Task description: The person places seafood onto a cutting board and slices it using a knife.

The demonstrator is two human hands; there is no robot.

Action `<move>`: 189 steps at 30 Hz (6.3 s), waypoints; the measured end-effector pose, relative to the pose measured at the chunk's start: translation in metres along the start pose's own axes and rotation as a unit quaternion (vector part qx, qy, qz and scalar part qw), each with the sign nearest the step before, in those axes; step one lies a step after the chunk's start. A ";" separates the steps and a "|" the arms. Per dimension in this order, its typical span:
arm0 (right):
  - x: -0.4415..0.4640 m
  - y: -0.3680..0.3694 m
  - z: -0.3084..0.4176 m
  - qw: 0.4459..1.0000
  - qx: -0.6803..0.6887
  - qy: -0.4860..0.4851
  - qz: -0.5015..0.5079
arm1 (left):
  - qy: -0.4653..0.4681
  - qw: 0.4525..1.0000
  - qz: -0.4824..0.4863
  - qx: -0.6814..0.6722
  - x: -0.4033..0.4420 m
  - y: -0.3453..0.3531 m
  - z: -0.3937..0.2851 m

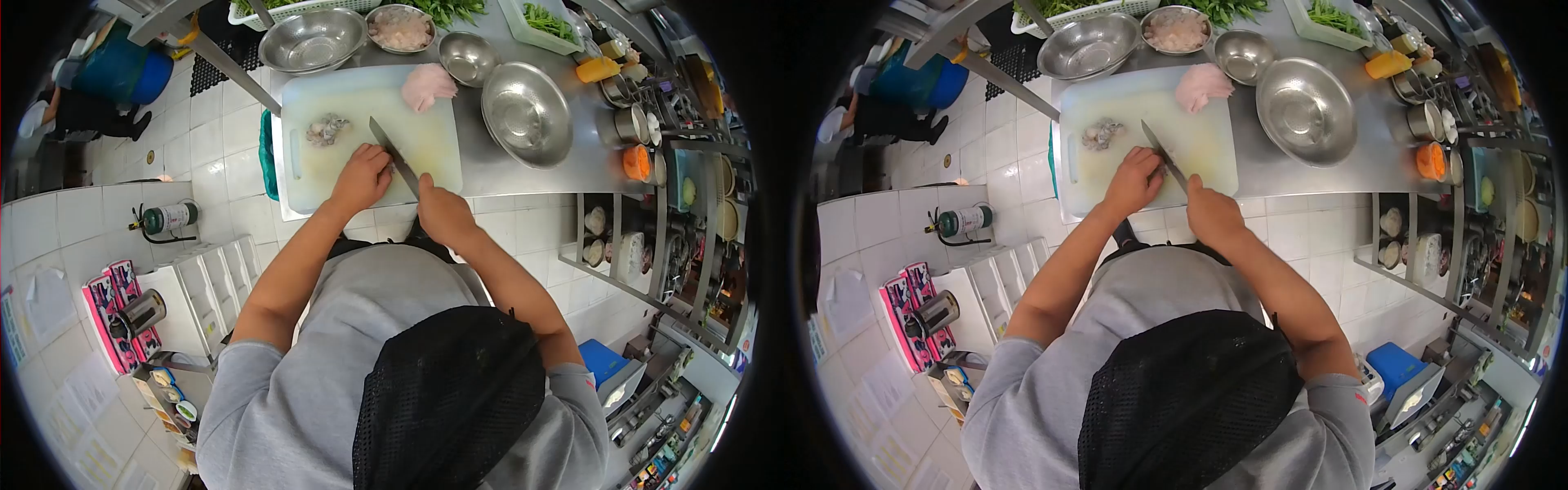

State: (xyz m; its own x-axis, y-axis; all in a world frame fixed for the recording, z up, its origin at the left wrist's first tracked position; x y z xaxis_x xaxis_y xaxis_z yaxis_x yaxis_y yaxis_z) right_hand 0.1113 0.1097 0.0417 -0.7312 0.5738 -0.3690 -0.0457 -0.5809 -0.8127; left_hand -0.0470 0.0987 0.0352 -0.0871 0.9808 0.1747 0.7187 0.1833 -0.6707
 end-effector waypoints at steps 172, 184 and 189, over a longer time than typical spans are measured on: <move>-0.019 -0.024 0.018 0.950 0.180 -0.256 0.009 | -0.350 0.702 -0.547 -0.292 -0.063 -0.071 0.061; -0.047 -0.100 -0.060 0.987 0.028 -0.130 -0.085 | -0.362 0.354 -0.283 -0.815 0.018 0.003 0.117; -0.067 -0.055 -0.088 0.996 0.044 -0.020 -0.070 | -0.321 0.539 -0.219 -0.747 0.164 -0.058 0.072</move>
State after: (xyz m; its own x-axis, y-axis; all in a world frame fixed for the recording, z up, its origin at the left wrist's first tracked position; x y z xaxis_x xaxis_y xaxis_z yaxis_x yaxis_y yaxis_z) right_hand 0.2228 0.1537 0.0715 -0.7399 0.6302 -0.2355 -0.2068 -0.5462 -0.8117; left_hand -0.1527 0.2539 0.0511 -0.3505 0.7738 -0.5276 0.2442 0.6194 0.7461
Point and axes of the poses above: each hand's wrist, its own x-axis towards the middle knuckle, its own y-axis out of the palm, z = x × y, the point moved 10 cm from there along x, towards the middle knuckle, and after that the axes turned 13 degrees about -y, right-handed, at the moved point
